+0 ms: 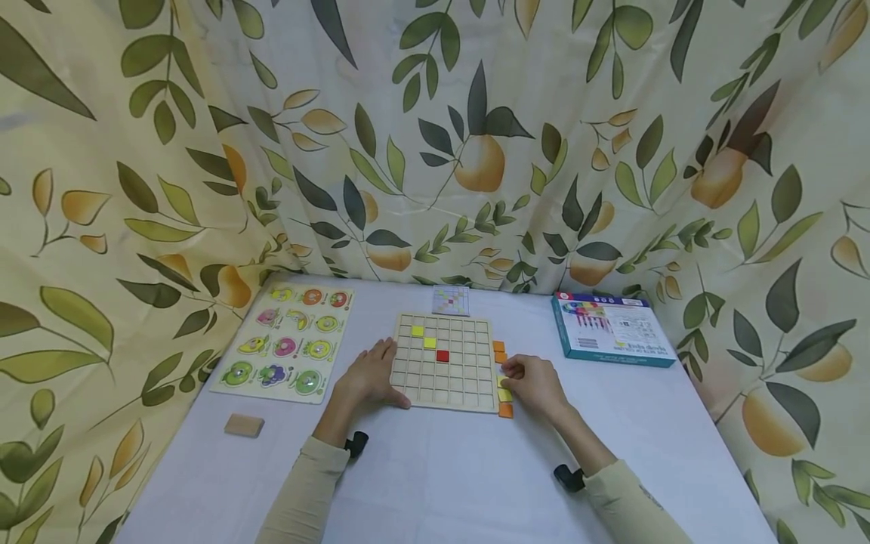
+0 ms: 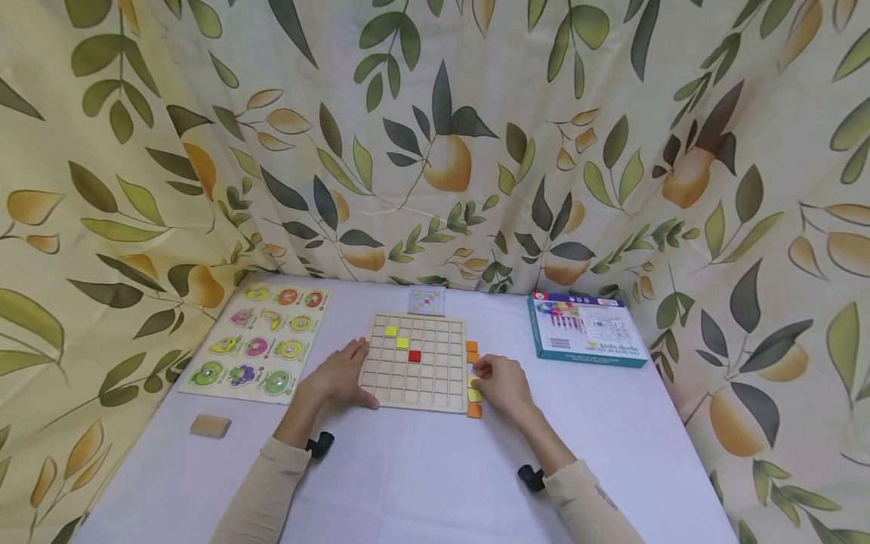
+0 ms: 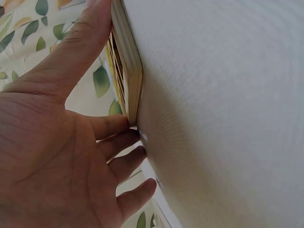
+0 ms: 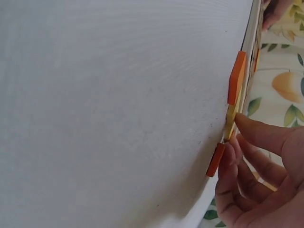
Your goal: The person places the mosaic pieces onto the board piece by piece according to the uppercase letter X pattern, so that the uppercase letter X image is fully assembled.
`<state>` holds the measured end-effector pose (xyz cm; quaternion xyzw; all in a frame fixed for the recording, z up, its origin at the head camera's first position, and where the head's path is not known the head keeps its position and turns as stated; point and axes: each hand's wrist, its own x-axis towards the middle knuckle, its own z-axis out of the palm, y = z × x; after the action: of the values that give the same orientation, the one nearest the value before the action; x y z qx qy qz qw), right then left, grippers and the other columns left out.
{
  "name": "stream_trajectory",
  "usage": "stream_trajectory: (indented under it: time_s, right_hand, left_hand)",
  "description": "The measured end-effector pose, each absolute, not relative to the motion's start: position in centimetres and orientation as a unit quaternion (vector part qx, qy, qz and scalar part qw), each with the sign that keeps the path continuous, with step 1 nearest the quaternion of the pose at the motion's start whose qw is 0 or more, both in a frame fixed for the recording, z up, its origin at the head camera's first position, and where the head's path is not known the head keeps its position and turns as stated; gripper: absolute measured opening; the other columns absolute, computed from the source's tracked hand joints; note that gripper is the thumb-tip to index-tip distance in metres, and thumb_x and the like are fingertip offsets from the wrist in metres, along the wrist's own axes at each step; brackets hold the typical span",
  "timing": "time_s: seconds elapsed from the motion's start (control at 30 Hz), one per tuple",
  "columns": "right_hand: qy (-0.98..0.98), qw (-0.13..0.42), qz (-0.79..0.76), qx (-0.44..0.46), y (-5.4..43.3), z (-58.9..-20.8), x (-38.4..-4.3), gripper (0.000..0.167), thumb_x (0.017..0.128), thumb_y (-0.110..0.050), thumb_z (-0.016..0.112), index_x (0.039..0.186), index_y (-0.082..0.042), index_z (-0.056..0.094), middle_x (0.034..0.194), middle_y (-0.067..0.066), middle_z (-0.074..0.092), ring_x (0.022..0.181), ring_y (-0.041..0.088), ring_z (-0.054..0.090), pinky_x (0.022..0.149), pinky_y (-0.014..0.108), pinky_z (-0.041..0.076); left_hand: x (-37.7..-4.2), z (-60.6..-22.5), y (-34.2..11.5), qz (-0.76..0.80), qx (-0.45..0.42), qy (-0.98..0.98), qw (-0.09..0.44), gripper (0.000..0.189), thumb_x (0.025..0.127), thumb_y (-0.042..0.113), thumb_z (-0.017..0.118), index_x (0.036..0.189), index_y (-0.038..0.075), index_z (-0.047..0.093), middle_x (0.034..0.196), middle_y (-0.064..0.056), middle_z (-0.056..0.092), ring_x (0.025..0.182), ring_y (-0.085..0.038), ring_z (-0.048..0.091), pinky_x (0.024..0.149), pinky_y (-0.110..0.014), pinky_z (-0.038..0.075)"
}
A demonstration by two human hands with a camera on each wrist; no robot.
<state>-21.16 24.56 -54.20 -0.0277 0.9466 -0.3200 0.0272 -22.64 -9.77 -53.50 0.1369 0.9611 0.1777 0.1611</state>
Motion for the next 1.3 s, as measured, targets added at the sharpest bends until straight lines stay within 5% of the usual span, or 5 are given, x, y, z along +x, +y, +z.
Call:
stream_trajectory:
  time_s: [0.3, 0.67, 0.9, 1.3]
  right_hand:
    - [0.948, 0.009, -0.315, -0.037, 24.9, -54.8, -20.9, 0.023, 0.086, -0.014, 0.086, 0.106, -0.007, 0.076, 0.088, 0.000, 0.071, 0.079, 0.017, 0.064, 0.075, 0.034, 0.056]
    - [0.939, 0.018, -0.343, 0.006, 24.9, -54.4, -20.9, 0.050, 0.081, -0.014, 0.091, 0.125, -0.006, 0.068, 0.083, 0.001, 0.069, 0.071, 0.018, 0.061, 0.063, 0.029, 0.053]
    - [0.916, 0.035, -0.399, 0.006, 25.5, -53.6, -21.3, 0.040, 0.085, -0.007, 0.086, 0.122, -0.004, 0.071, 0.087, 0.004, 0.074, 0.069, 0.022, 0.068, 0.059, 0.029, 0.059]
    - [0.905, 0.007, -0.425, -0.031, 24.3, -52.8, -22.7, 0.036, 0.087, -0.009, 0.086, 0.120, -0.001, 0.074, 0.090, 0.004, 0.078, 0.080, 0.017, 0.073, 0.073, 0.026, 0.060]
  left_hand:
    - [-22.8, -53.8, -9.8, 0.174, 0.140, 0.962, 0.159, 0.133, 0.067, 0.057, 0.094, 0.164, 0.001, 0.024, 0.172, -0.018, 0.021, 0.160, -0.034, 0.016, 0.129, -0.053, 0.019]
    - [-22.8, -53.8, -9.9, 0.174, 0.141, 0.962, 0.158, 0.133, 0.067, 0.057, 0.095, 0.164, 0.000, 0.025, 0.171, -0.018, 0.022, 0.160, -0.034, 0.016, 0.128, -0.053, 0.020]
    - [-22.8, -53.7, -9.7, 0.171, 0.139, 0.962, 0.162, 0.133, 0.067, 0.056, 0.095, 0.164, 0.000, 0.024, 0.172, -0.018, 0.021, 0.160, -0.034, 0.015, 0.129, -0.054, 0.019]
    - [-22.8, -53.6, -9.9, 0.173, 0.144, 0.962, 0.154, 0.132, 0.066, 0.057, 0.095, 0.163, 0.000, 0.027, 0.171, -0.019, 0.023, 0.159, -0.034, 0.018, 0.128, -0.054, 0.021]
